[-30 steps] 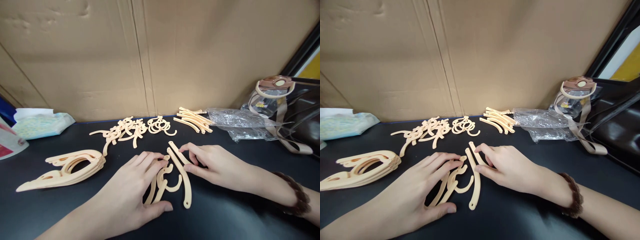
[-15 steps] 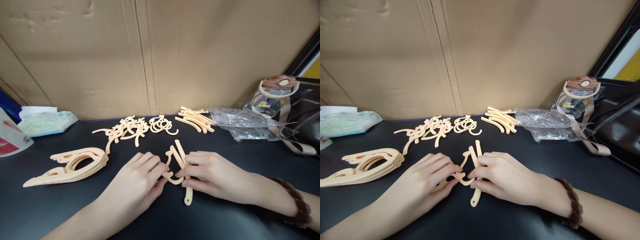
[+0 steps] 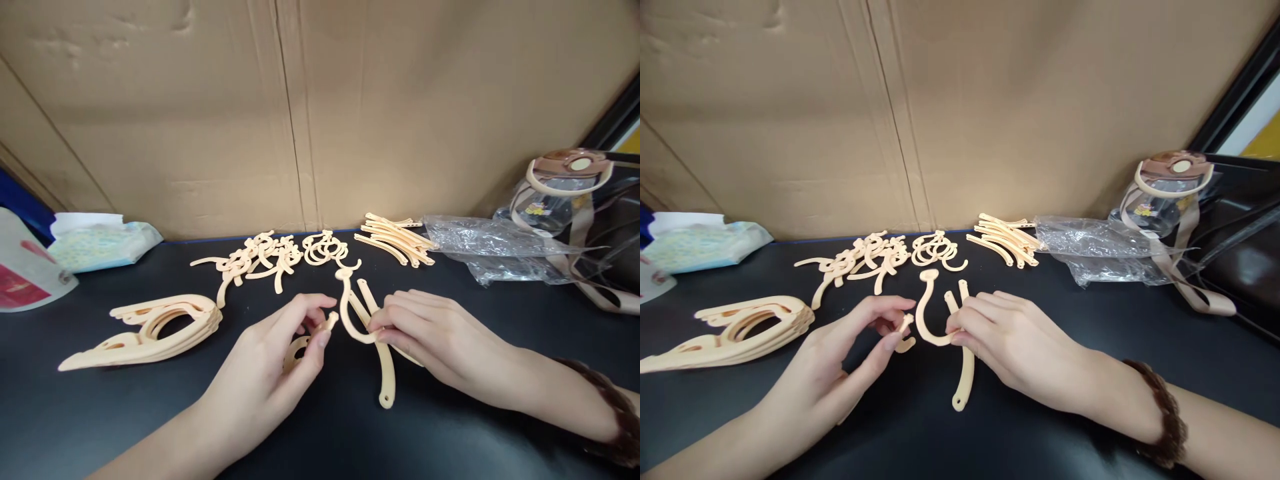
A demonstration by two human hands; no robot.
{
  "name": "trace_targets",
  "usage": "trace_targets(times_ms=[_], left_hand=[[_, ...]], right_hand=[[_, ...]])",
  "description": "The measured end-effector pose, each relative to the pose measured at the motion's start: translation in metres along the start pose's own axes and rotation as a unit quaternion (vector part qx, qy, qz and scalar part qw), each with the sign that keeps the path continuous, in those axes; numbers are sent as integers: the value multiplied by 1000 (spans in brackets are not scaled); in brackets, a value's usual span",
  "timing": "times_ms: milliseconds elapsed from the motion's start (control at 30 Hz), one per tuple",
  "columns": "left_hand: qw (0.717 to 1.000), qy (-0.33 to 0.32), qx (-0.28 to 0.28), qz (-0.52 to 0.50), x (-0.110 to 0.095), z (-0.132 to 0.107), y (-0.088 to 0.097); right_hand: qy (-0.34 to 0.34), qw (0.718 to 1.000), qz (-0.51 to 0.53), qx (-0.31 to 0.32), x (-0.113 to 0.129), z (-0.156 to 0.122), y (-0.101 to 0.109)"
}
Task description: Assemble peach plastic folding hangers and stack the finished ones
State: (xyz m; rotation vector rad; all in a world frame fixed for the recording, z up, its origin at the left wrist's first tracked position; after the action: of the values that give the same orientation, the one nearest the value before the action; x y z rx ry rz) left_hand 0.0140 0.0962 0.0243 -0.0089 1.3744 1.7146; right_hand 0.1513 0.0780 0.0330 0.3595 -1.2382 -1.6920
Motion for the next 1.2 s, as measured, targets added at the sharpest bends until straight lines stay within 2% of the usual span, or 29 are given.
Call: trace_targets(times_ms=[100,200,300,467,633,767,867,933,1067,1133,1200], left_hand=[[982,95,-10,-162,16,0,-2],[927,193,1,-321,30,-2,-15],[887,242,14,-393,37,-2,-25],[889,248,30,-383,39,0,-28],[905,252,35,-340,40,-2,-26],[952,194,19,-238,35,-1,-17],[984,124,45,-120,23,-1,-16],[996,53,62,-27,10,-1,-15],[987,-105,73,95,-21,-3,-17],[982,-132,79,110,-27,-4,-19],[981,-133,72,121,-27,-3,-19]], right_hand=[[-12,999,11,-29,-3,-1,8],[-35,997,43,-55,-7,-3,14],[-44,993,57,-98,-7,-7,24],[-57,988,54,-136,-9,-11,33],[-146,974,125,-122,-30,-13,25],[-196,951,192,-143,-44,-16,24],[-212,939,220,-156,-49,-16,24],[-229,928,249,-156,-53,-17,21],[-253,913,283,-152,-60,-18,15],[-254,903,307,-162,-63,-19,14],[-263,892,329,-164,-66,-20,13]])
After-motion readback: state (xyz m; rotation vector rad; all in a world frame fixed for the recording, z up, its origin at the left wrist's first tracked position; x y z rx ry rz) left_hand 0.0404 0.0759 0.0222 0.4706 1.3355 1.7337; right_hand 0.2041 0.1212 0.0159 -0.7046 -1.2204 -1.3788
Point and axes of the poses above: each hand's wrist, its own z-axis towards the middle knuckle, its own y-axis out of the back of the hand, x = y × z, the point moved 9 cm from there along z, towards the middle knuckle, and after that the axes turned 7 degrees about z, right-handed, at the moved point
